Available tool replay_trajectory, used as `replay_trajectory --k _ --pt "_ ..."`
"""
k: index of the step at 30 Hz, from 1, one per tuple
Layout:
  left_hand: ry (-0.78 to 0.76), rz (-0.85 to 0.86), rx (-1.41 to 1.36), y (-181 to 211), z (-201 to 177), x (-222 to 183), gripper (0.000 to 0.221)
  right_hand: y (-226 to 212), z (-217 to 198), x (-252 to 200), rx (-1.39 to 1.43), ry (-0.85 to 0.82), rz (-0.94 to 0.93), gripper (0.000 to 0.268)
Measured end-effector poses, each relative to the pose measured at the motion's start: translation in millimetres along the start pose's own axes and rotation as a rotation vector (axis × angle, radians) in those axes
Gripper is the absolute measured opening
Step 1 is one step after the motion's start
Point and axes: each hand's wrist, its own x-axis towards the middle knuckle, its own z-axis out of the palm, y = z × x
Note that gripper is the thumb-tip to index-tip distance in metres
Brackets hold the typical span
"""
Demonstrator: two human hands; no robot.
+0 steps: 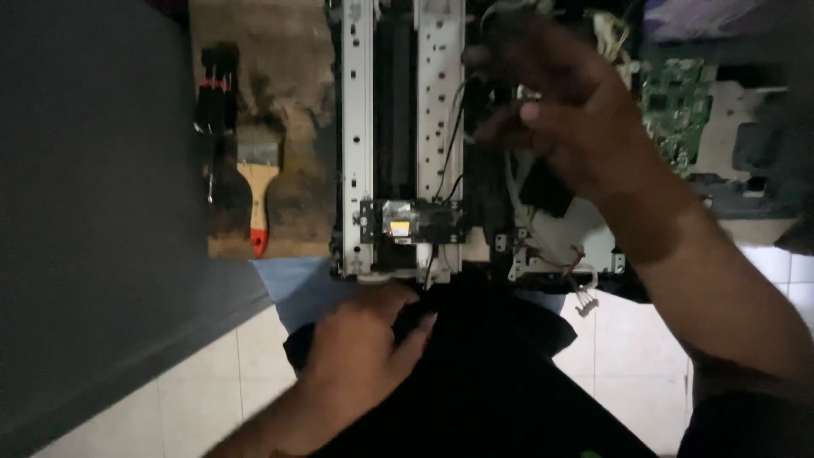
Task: The person disassembles a printer, removes a small component, and then reassembles it. They use a brush to clean the interior of the printer and then place the component back into its original position.
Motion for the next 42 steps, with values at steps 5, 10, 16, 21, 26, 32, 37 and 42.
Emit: replay_trajectory --k 5,10,16,21,26,32,37,42 --pt "-0.174 -0.155 -0.145 11 -4 12 0.04 -6 4 0 -0.145 -0.092 -0.159 0.064" --pt "-0.113 -0.205 -0.427 6 16 20 0.024 -18 18 -4 -0.239 -0.073 -0.206 0.052" --pt "-0.112 -0.154 -0.792 1 21 12 0.028 -32 21 24 -0.512 0.19 -0.041 0.02" --pt "-0.035 -0.093 -0.855 13 2 17 0.038 -24 12 56 -0.678 0.023 -0.144 0.023" --pt "-0.015 -0.086 -0.909 17 -8 17 0.037 -16 13 71 -0.712 0.009 -0.155 0.024" --pt "0.133 0.069 -0.79 15 -10 18 0.018 5 4 82 -0.775 -0.03 -0.254 0.024" --pt "0.092 -0.113 -0.678 11 -22 18 0.015 22 -6 80 -0.911 0.035 -0.254 0.011" --pt "-0.024 -0.05 -0.661 13 -12 15 0.013 37 -22 79 -1.09 0.076 -0.042 0.022"
